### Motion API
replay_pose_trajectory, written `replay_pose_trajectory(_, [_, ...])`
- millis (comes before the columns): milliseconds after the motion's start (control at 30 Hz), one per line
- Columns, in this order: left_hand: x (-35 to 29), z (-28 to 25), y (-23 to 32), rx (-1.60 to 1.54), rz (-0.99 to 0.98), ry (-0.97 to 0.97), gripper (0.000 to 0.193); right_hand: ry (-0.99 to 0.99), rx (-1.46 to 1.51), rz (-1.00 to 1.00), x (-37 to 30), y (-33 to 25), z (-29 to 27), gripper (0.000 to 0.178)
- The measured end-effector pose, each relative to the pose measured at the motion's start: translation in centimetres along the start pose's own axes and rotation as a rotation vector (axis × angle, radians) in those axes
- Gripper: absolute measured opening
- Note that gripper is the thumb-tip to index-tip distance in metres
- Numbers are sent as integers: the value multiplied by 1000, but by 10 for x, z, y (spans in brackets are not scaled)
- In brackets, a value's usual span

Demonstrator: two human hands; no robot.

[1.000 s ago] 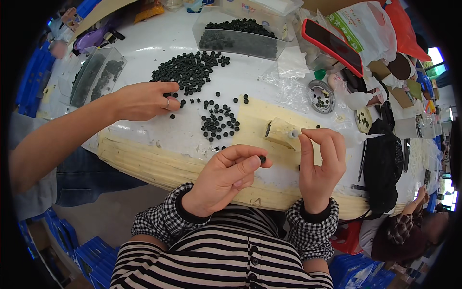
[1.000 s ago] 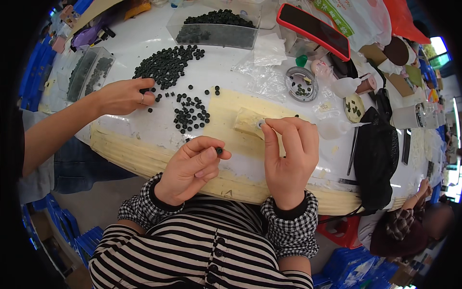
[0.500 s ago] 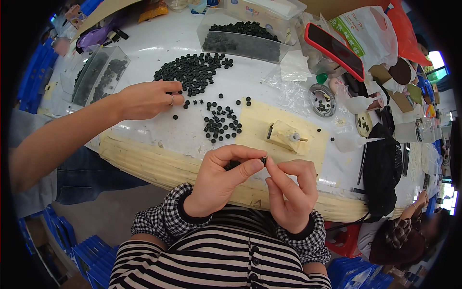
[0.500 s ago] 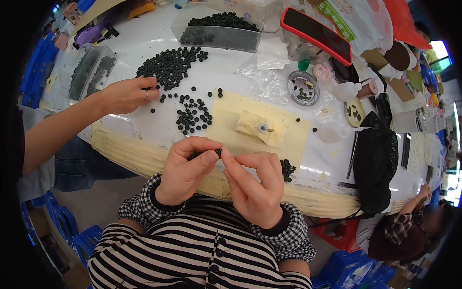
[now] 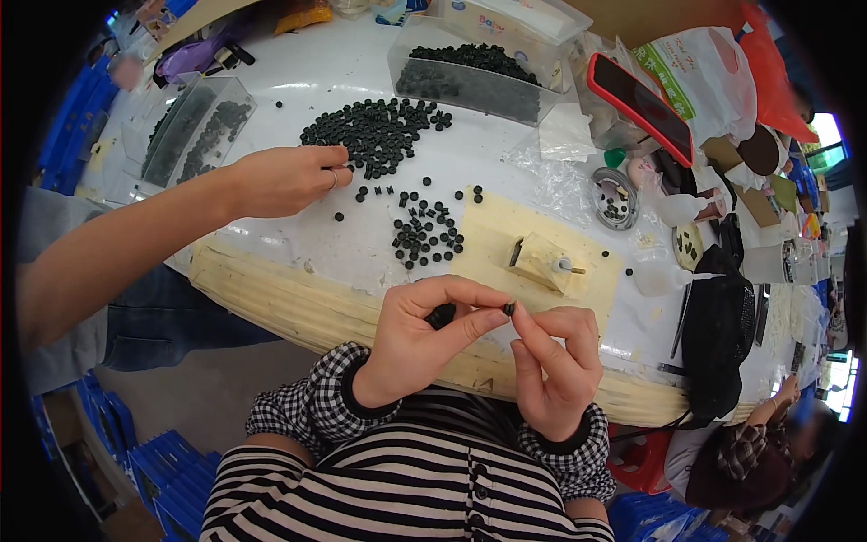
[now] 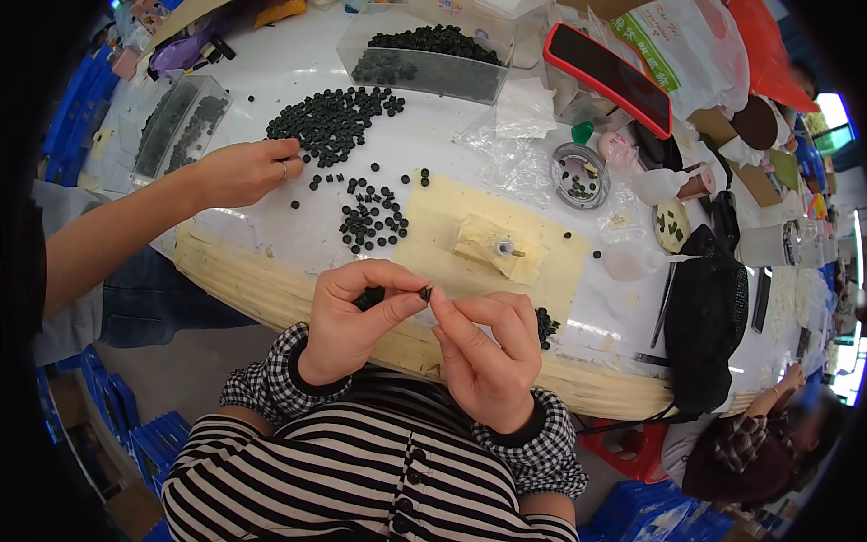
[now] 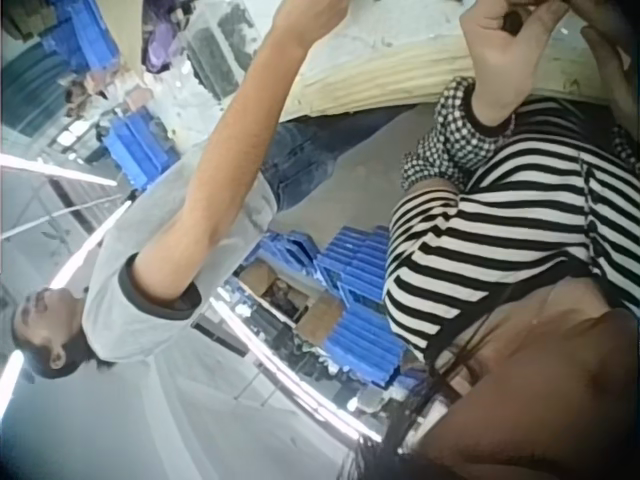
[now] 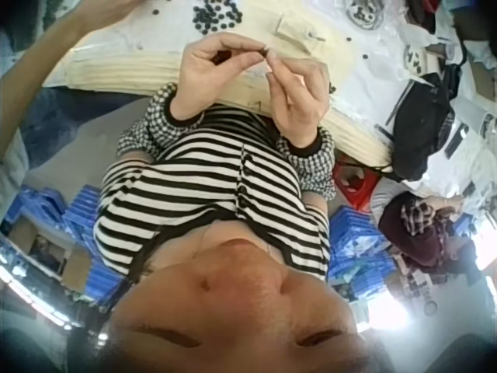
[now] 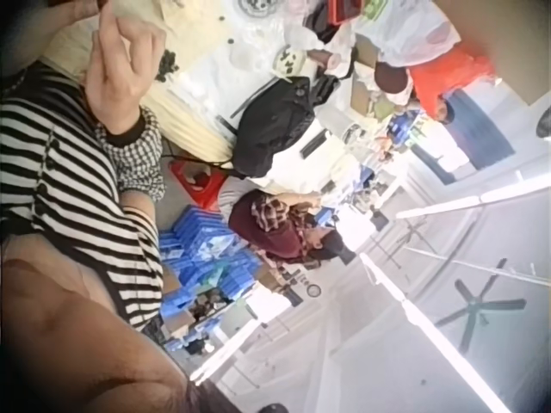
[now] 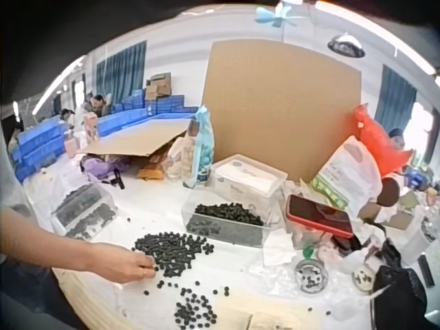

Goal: Manually inserting small black beads into a cream-colored plastic housing at a factory workbench.

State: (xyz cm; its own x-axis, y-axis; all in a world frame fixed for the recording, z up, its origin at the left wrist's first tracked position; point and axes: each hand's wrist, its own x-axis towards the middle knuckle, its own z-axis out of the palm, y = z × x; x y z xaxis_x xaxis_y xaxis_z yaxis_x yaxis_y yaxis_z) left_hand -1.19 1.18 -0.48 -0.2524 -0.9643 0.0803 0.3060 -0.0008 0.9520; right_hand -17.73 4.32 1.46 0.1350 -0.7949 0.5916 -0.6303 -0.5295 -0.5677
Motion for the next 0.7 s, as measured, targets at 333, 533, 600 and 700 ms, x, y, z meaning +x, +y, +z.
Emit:
replay_pose_trajectory(333, [0,-5,-1,189,189,-20,18,-35,106,41,-4,1,1,40])
replay_pose_trajectory(533, [1,-6,-1,142,107,-22,17,-23,169,94,-7,2,0,41])
replay_pose_trajectory(600, [1,-6,0,141,91,-18,17,-1,154,115,-8,3,-2,34])
replay_pose_trajectory(700, [1,-6,1,146,86,-11,17,45,163,120,-9,3,-2,24])
